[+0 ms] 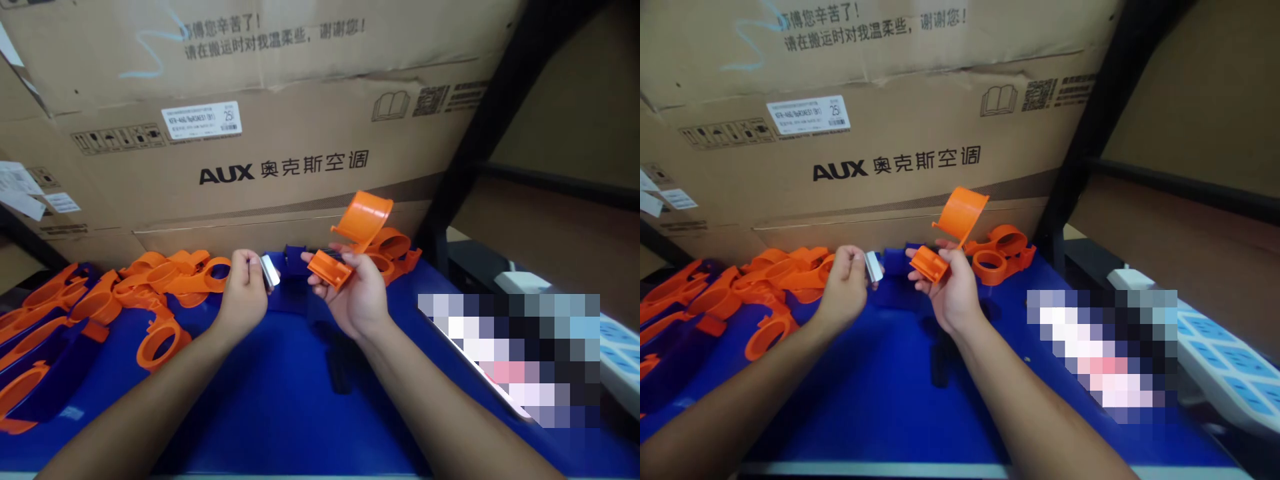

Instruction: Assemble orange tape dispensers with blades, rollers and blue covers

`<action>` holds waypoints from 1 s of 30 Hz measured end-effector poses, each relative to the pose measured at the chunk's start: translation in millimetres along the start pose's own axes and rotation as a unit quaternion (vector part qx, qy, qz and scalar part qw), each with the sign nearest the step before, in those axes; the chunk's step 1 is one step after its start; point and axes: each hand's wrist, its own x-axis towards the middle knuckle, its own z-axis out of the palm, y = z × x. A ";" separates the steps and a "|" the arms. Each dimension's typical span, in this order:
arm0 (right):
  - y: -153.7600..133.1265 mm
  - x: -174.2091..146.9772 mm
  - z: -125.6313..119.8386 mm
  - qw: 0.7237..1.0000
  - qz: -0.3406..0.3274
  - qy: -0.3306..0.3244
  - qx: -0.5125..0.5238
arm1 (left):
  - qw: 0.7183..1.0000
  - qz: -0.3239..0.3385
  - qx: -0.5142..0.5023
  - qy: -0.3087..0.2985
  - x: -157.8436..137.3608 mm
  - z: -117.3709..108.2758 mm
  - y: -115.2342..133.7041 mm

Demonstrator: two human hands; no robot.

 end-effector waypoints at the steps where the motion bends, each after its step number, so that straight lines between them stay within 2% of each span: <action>1: 2.1 -3.0 2.4 1.000 0.028 -0.012 0.002 | 1.000 -0.014 -0.022 0.002 -6.3 -4.9 -3.8; 7: 16.2 -15.5 11.2 0.985 0.167 -0.032 -0.016 | 0.984 -0.116 -0.128 0.030 -37.6 -15.0 -15.3; 9: 19.4 -16.3 12.6 0.980 0.192 -0.037 -0.031 | 0.981 -0.125 -0.143 0.028 -41.6 -17.3 -13.4; 11: 21.4 -16.2 13.9 0.977 0.205 -0.039 -0.055 | 0.984 -0.105 -0.142 0.019 -43.5 -20.1 -10.7; 16: 25.5 -16.0 15.9 0.973 0.199 -0.044 -0.112 | 0.983 -0.045 -0.174 -0.020 -49.1 -22.4 -3.7; 21: 33.3 -17.1 14.6 0.975 0.191 -0.048 -0.098 | 0.969 -0.022 -0.246 -0.031 -55.7 -18.8 2.4; 24: 37.7 -16.8 12.3 0.978 0.182 -0.046 -0.090 | 0.961 -0.016 -0.275 -0.023 -58.3 -17.3 5.3; 30: 38.7 -16.0 6.9 0.985 0.144 -0.052 -0.084 | 0.963 0.011 -0.269 0.028 -63.2 -17.2 9.5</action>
